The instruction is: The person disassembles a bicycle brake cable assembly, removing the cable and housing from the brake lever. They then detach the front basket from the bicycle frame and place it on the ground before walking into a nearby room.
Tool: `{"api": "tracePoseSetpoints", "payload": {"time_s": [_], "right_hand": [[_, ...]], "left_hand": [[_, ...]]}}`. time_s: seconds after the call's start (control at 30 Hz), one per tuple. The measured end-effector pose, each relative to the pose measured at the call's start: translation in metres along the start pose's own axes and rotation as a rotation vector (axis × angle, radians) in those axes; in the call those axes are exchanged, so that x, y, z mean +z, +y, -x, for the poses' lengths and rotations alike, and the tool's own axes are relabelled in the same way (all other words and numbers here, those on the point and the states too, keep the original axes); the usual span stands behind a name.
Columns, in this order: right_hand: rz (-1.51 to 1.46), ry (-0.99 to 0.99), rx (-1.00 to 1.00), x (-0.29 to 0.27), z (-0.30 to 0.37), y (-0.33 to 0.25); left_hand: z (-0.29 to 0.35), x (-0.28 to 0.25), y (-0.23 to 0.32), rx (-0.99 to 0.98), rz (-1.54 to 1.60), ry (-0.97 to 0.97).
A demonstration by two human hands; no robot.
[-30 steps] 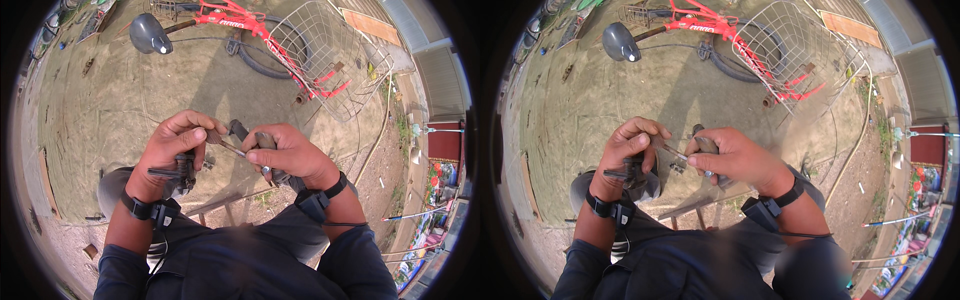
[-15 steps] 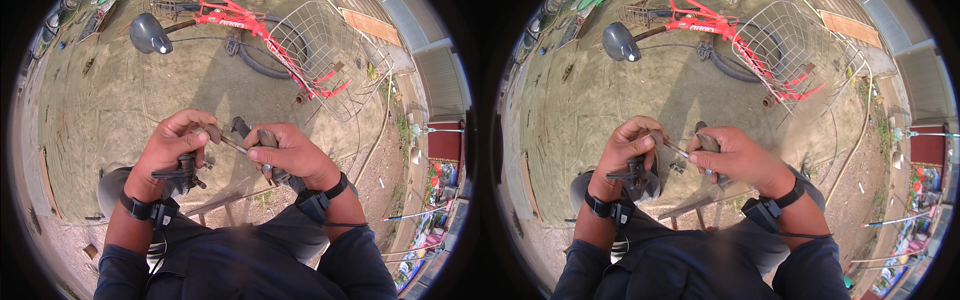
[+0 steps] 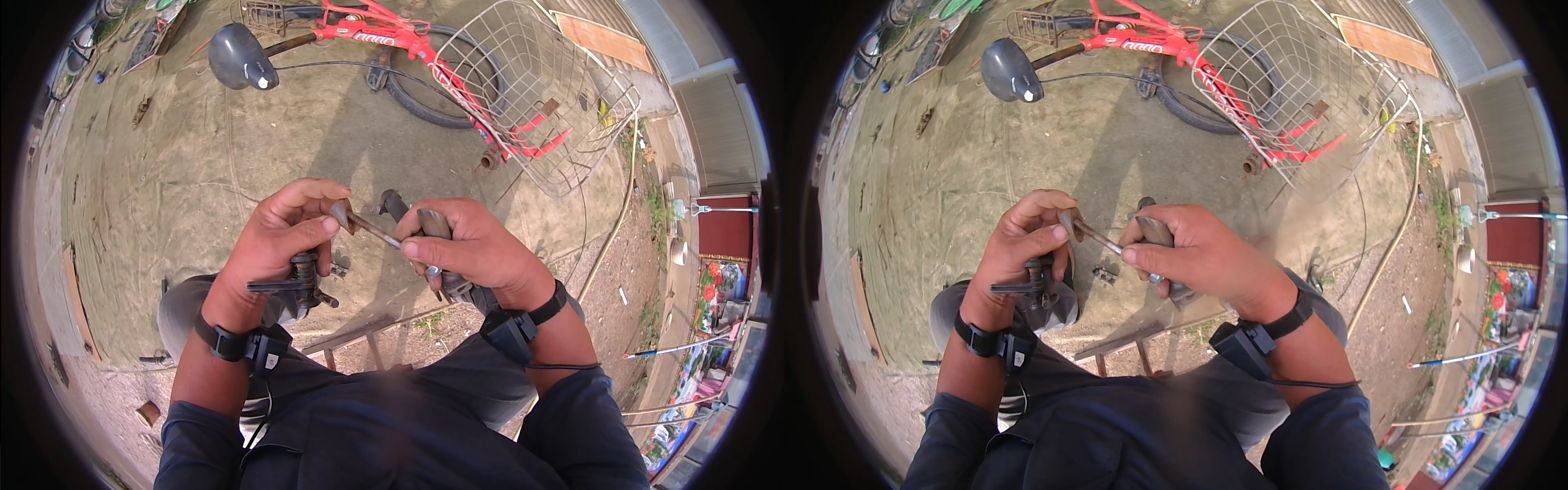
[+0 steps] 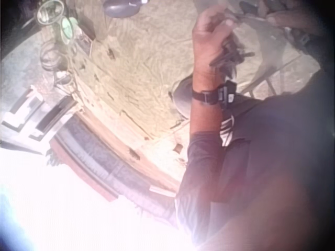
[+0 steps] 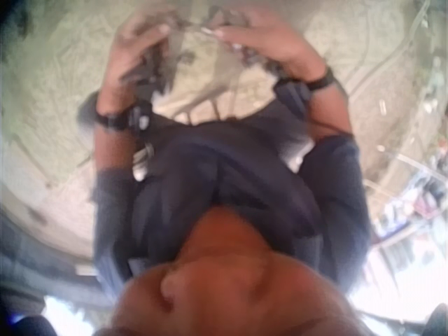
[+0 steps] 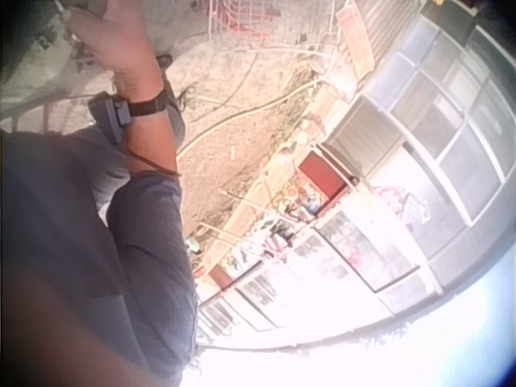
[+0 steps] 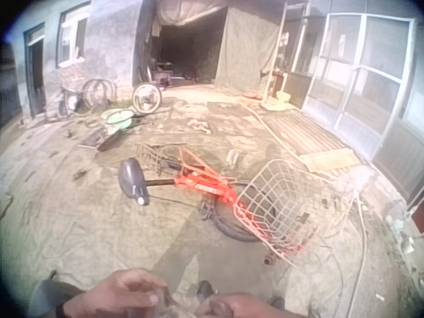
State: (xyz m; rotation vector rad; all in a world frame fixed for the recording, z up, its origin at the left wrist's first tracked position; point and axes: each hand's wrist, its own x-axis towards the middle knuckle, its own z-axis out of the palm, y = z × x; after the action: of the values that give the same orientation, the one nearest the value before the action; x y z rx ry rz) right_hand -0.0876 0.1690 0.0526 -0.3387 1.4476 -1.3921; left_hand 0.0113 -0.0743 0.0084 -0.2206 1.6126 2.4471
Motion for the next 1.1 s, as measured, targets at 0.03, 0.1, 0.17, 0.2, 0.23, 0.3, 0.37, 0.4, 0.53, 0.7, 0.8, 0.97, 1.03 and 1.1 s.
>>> {"api": "tracePoseSetpoints", "payload": {"time_s": [0.03,0.1,0.17,0.2,0.23,0.3,0.37,0.4,0.53,0.7,0.8,0.97,1.03,1.1], "right_hand": [[-0.002,0.000,-0.001,0.000,0.000,0.000],[-0.007,-0.003,-0.012,0.000,-0.001,0.001],[-0.010,-0.008,-0.017,0.000,-0.001,0.001],[-0.010,-0.012,-0.016,0.000,-0.001,0.001],[-0.003,-0.012,-0.013,0.000,-0.001,0.002],[-0.024,0.002,-0.013,0.001,-0.001,0.002],[-0.031,0.008,-0.013,0.000,0.000,0.002],[-0.031,0.005,-0.014,0.000,-0.001,0.002],[-0.038,-0.001,-0.034,0.000,-0.001,0.004],[-0.055,0.000,-0.036,0.000,-0.003,0.006],[-0.071,0.021,0.000,-0.001,-0.004,0.006],[-0.103,0.063,0.000,-0.001,-0.006,0.009],[-0.069,0.047,-0.027,-0.002,-0.008,0.010],[-0.065,0.060,-0.017,-0.003,-0.009,0.011]], "left_hand": [[0.000,0.000,-0.001,0.010,0.001,0.012],[-0.001,0.000,-0.004,0.030,0.008,0.031],[-0.004,0.000,-0.006,0.071,0.019,0.006],[-0.005,0.001,-0.007,0.093,0.024,-0.011],[-0.005,0.002,-0.007,0.098,0.028,-0.008],[-0.005,0.003,-0.007,0.107,0.031,-0.006],[-0.004,0.004,-0.006,0.064,0.037,0.014],[-0.003,0.004,-0.005,0.046,0.041,0.022],[-0.003,0.004,-0.004,0.038,0.005,0.014],[-0.001,0.004,-0.006,0.039,0.007,0.038],[-0.002,0.004,-0.006,0.044,0.046,0.040],[-0.003,0.002,-0.007,0.072,-0.002,0.026],[-0.003,0.002,-0.007,0.072,-0.016,0.033],[-0.003,0.002,-0.008,0.072,-0.018,0.033]]}}
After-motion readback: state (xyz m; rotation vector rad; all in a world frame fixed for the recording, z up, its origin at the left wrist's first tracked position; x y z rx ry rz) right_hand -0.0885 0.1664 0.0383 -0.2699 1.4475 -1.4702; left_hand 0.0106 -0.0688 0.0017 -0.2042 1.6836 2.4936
